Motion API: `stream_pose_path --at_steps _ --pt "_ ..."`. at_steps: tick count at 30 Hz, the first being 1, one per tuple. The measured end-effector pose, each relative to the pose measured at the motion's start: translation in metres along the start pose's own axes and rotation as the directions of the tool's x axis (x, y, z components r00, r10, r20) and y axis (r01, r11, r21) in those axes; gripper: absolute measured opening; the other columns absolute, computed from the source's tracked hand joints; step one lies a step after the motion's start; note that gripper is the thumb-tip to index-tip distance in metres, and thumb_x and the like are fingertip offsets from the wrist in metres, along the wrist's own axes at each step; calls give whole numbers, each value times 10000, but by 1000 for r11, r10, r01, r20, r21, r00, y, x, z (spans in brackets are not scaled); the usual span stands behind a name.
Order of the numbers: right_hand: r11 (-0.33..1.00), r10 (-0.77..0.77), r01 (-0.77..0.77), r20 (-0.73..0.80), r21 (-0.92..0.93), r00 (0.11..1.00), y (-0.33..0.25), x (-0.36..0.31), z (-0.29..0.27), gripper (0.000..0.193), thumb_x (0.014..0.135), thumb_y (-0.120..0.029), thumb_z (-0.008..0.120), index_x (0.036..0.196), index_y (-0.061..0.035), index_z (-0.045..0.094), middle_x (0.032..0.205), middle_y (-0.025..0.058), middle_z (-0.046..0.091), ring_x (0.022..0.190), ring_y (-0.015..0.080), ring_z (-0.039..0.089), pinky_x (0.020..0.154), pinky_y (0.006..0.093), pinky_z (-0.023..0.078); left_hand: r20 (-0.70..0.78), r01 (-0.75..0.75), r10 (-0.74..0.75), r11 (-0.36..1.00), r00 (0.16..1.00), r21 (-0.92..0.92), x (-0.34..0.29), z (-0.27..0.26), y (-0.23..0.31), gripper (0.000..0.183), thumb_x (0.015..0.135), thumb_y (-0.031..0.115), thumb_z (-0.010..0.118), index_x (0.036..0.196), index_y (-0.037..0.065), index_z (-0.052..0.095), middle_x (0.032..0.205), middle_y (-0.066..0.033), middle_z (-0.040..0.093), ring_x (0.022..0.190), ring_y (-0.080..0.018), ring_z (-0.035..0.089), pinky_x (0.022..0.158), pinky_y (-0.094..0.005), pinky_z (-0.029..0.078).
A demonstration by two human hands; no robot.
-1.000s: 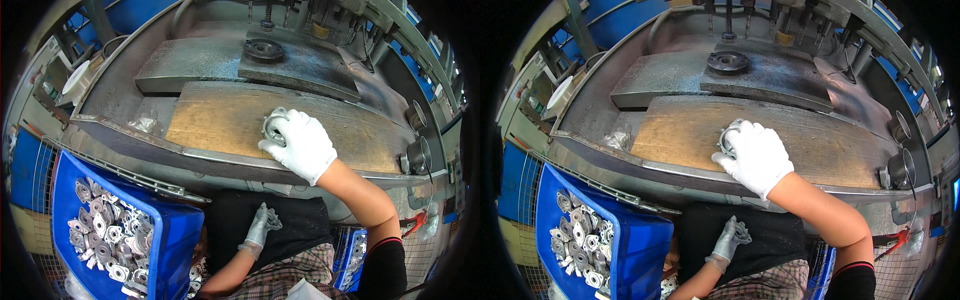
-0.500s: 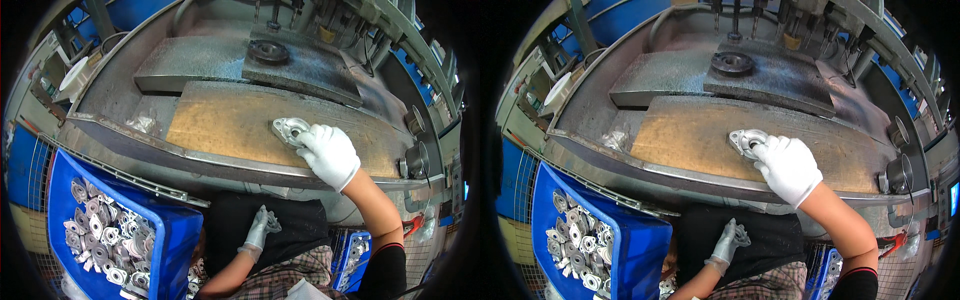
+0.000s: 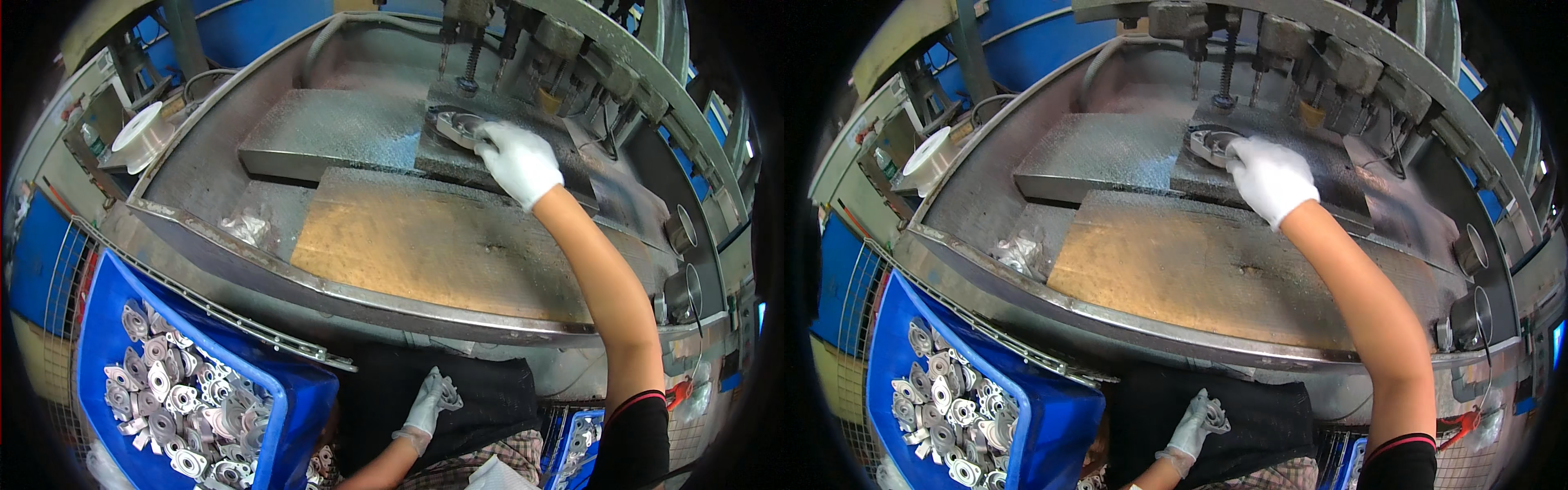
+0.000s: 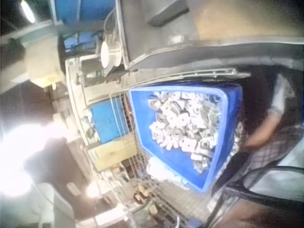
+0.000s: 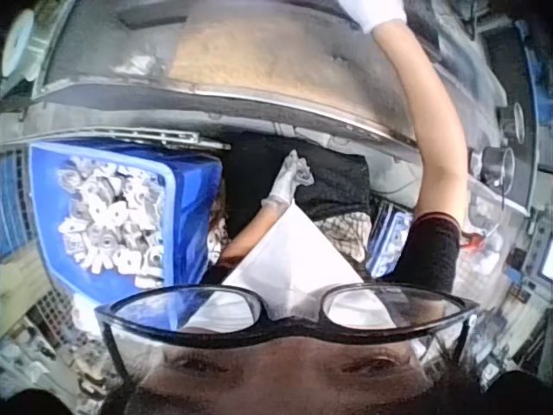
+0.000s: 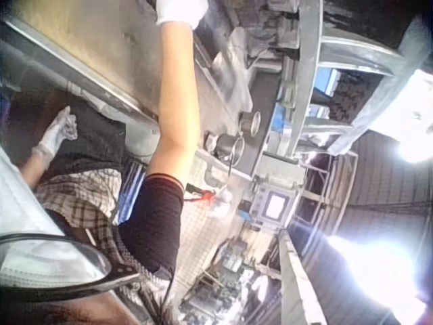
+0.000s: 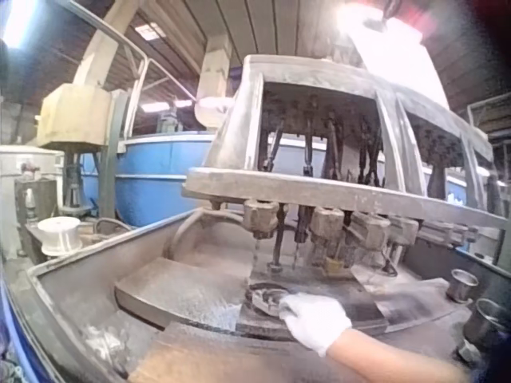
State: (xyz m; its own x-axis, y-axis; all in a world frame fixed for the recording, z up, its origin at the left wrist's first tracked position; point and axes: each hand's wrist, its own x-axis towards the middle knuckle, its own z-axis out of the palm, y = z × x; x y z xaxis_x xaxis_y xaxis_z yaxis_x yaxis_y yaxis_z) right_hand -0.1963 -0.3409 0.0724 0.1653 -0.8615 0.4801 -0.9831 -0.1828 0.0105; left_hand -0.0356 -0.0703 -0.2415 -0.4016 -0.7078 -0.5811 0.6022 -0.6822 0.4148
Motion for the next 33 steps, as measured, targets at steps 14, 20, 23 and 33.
stream_pose_path --at_steps 14,20,23,33 --pt "992 12 -30 149 120 989 28 47 36 307 884 -230 515 1147 -90 588 1102 165 615 1041 371 561 888 438 445 -19 39 -39 999 999 1 3 -5 -3 565 955 329 563 1399 72 328 989 -34 541 1012 -132 527 930 -331 451" --pt "995 90 -76 272 -63 958 4 55 25 268 893 -239 517 1086 -71 598 1085 164 621 1025 366 573 878 449 449 -29 47 -48 999 998 -25 6 -6 -4 569 957 330 561 1408 79 321 1017 -40 540 1008 -135 531 927 -325 451" --pt "991 106 -77 289 -111 952 5 61 24 226 897 -219 522 1057 -81 603 1041 162 633 997 368 585 856 459 452 -26 62 -63 998 998 -10 6 0 -1 572 957 333 561 1409 77 320 1025 -43 537 1009 -135 529 930 -324 449" --pt "994 -31 53 209 -99 977 8 58 21 252 870 -219 556 1087 -107 620 1061 144 621 1018 356 572 854 440 449 -10 42 -43 998 999 -43 10 -9 -6 599 950 298 575 1437 75 308 1183 -98 519 1099 -165 522 976 -341 430"
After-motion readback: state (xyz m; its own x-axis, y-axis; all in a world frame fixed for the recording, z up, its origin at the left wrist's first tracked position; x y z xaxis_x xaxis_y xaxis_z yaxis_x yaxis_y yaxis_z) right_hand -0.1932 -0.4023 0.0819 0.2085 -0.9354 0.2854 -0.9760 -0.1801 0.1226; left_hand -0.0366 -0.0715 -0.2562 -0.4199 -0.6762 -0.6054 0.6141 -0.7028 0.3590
